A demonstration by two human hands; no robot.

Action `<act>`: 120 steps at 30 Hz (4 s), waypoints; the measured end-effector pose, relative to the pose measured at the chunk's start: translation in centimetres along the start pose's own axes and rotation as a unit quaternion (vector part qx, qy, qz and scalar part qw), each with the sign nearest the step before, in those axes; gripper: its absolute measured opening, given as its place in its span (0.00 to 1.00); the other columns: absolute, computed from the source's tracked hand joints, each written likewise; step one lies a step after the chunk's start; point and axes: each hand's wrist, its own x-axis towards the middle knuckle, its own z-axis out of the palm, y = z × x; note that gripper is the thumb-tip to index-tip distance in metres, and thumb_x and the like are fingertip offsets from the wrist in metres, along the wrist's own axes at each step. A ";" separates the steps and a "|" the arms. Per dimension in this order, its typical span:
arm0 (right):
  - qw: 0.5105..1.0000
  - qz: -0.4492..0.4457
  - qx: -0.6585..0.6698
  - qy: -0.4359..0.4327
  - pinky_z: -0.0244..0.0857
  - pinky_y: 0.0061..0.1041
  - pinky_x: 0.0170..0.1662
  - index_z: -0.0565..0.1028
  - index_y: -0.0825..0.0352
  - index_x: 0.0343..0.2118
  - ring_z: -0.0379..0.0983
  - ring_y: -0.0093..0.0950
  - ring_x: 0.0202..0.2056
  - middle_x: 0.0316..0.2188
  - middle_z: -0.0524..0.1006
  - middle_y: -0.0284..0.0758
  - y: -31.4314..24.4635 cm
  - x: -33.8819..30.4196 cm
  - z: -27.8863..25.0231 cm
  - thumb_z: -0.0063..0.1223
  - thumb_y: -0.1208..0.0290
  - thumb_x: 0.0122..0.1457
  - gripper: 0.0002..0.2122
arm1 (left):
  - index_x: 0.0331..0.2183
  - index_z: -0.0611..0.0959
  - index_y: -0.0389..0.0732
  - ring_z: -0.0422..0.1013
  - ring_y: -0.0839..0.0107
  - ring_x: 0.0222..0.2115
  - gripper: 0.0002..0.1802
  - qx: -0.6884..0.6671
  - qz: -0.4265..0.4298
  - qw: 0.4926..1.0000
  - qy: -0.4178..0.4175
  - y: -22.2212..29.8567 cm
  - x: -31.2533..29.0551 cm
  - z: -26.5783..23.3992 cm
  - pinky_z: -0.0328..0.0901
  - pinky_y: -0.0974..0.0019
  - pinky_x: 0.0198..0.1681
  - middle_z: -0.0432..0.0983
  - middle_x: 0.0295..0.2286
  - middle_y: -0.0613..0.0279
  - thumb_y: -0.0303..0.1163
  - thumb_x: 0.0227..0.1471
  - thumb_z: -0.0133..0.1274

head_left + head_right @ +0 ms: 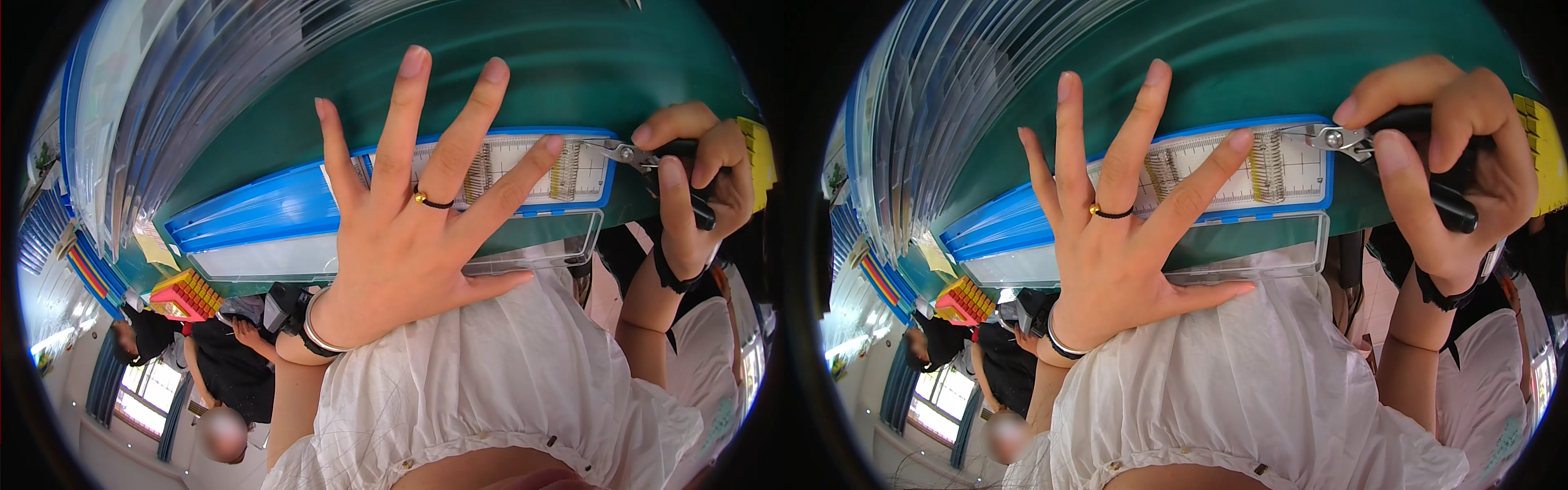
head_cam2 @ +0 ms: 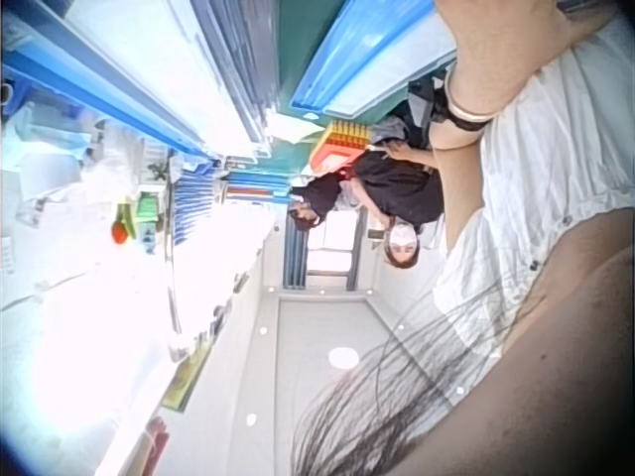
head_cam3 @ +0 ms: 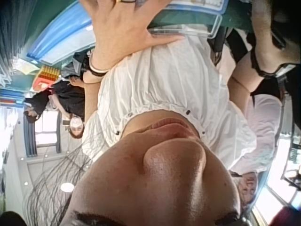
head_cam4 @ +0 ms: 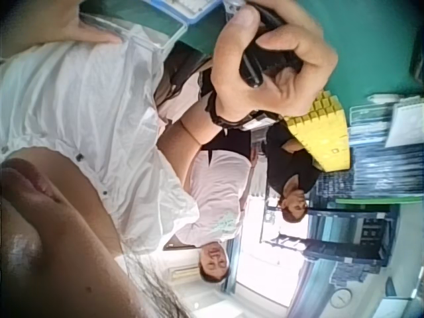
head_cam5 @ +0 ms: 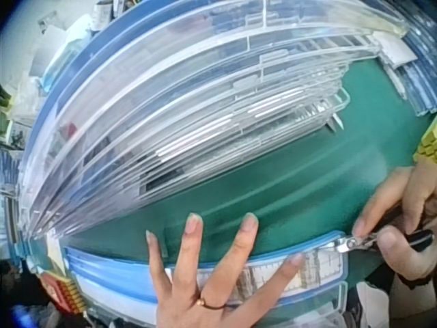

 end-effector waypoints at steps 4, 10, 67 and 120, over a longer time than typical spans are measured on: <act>1.000 -0.002 -0.013 0.001 0.68 0.23 0.39 0.61 0.63 0.30 0.74 0.28 0.36 0.35 0.79 0.50 0.0 -0.1 -0.1 0.52 0.82 0.57 0.11 | 0.56 0.82 0.73 0.39 0.38 0.70 0.46 -0.001 -0.007 1.000 0.002 0.1 -0.1 0.0 0.37 0.15 0.60 0.57 0.68 0.56 0.78 0.34 0.56; 1.000 -0.003 -0.015 -0.005 0.68 0.24 0.40 0.61 0.63 0.30 0.74 0.29 0.36 0.35 0.79 0.51 -0.1 0.0 -0.2 0.52 0.83 0.57 0.11 | 0.56 0.81 0.73 0.40 0.38 0.70 0.46 -0.005 -0.008 1.000 -0.002 0.0 -0.1 -0.1 0.37 0.15 0.60 0.58 0.68 0.57 0.78 0.33 0.57; 0.995 0.023 0.092 0.028 0.70 0.24 0.42 0.63 0.65 0.29 0.77 0.26 0.35 0.33 0.80 0.48 0.2 0.2 0.4 0.54 0.88 0.54 0.12 | 0.60 0.78 0.52 0.61 0.52 0.65 0.54 -0.081 0.045 0.994 0.051 -0.2 -0.2 -0.3 0.33 0.24 0.65 0.67 0.63 0.65 0.62 0.30 0.71; 0.983 0.022 0.022 0.183 0.67 0.20 0.46 0.69 0.65 0.47 0.70 0.20 0.40 0.48 0.76 0.36 0.0 0.3 1.8 0.74 0.83 0.43 0.28 | 0.55 0.82 0.46 0.51 0.49 0.69 0.27 0.049 -0.178 0.956 0.227 -7.0 -14.6 -2.3 0.35 0.33 0.70 0.62 0.65 0.53 0.42 0.54 0.61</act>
